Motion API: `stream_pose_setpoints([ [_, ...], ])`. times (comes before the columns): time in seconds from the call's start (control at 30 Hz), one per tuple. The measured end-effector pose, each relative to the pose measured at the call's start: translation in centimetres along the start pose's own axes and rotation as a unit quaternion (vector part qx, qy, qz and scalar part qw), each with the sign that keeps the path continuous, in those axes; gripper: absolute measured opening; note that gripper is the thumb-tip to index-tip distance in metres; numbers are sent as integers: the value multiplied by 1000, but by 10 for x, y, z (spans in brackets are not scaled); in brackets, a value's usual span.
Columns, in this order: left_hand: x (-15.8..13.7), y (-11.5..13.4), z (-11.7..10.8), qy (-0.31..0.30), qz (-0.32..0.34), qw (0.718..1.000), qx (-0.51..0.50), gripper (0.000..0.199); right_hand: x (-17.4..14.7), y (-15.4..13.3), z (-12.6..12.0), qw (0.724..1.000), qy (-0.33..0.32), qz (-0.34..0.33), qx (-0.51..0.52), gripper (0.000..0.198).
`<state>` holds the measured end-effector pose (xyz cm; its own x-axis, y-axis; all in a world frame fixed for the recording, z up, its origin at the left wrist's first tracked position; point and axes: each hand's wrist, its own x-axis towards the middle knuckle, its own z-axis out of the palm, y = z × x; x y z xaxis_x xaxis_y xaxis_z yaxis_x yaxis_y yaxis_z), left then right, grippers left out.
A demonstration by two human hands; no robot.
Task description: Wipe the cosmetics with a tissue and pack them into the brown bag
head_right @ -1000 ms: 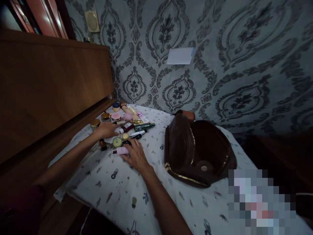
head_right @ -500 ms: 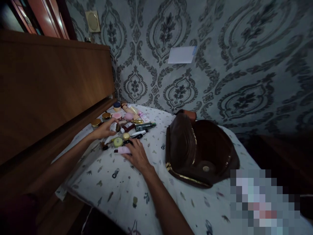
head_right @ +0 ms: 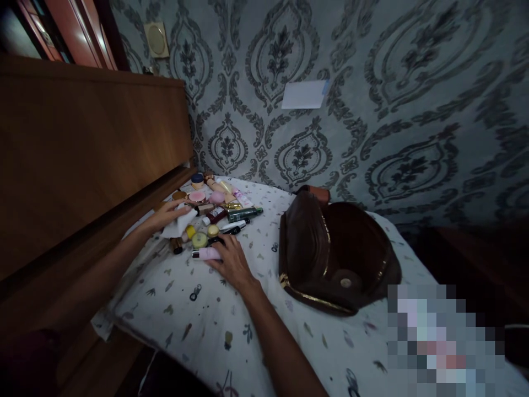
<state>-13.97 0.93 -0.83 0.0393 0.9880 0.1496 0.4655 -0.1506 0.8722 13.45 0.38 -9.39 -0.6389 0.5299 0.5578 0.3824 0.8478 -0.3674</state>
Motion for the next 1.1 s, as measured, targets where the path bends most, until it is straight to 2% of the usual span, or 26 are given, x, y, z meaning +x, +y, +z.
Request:
stream_pose_setpoints([
  [0.07,4,5,-5,20,-7,993,117,63,0,0,0,1000,0,0,-1,32],
  [0.1,6,8,-7,18,-22,980,195,64,0,0,0,1000,0,-1,-1,32],
  [0.2,13,21,-9,-24,-69,914,400,62,0,-1,-1,1000,2,-6,-2,34],
  [0.27,18,28,-5,-49,-72,887,453,55,0,-1,-2,1000,2,-6,-2,33],
  [0.4,29,36,10,-60,-63,878,471,32,0,-1,-2,1000,-2,-2,-6,32],
  [0.5,35,40,11,-49,-53,880,469,29,0,-2,-2,1000,0,0,-4,33],
  [0.57,38,43,0,-21,-44,884,465,35,-1,-2,-2,1000,-1,4,-1,32],
  [0.7,34,50,-40,57,-33,882,467,42,-1,-1,-1,1000,2,4,-5,32],
  [0.77,28,50,-55,67,-37,874,479,42,0,0,0,1000,5,2,-8,31],
  [0.83,22,46,-62,43,-53,866,495,42,1,1,0,1000,6,2,-11,29],
  [0.9,16,40,-58,5,-69,858,509,41,1,0,0,1000,7,7,-16,28],
  [1.0,9,29,-44,-48,-76,845,527,41,2,-1,-1,1000,9,20,-21,27],
  [1.1,5,22,-28,-86,-87,826,550,51,1,-1,-2,999,11,27,-13,28],
])
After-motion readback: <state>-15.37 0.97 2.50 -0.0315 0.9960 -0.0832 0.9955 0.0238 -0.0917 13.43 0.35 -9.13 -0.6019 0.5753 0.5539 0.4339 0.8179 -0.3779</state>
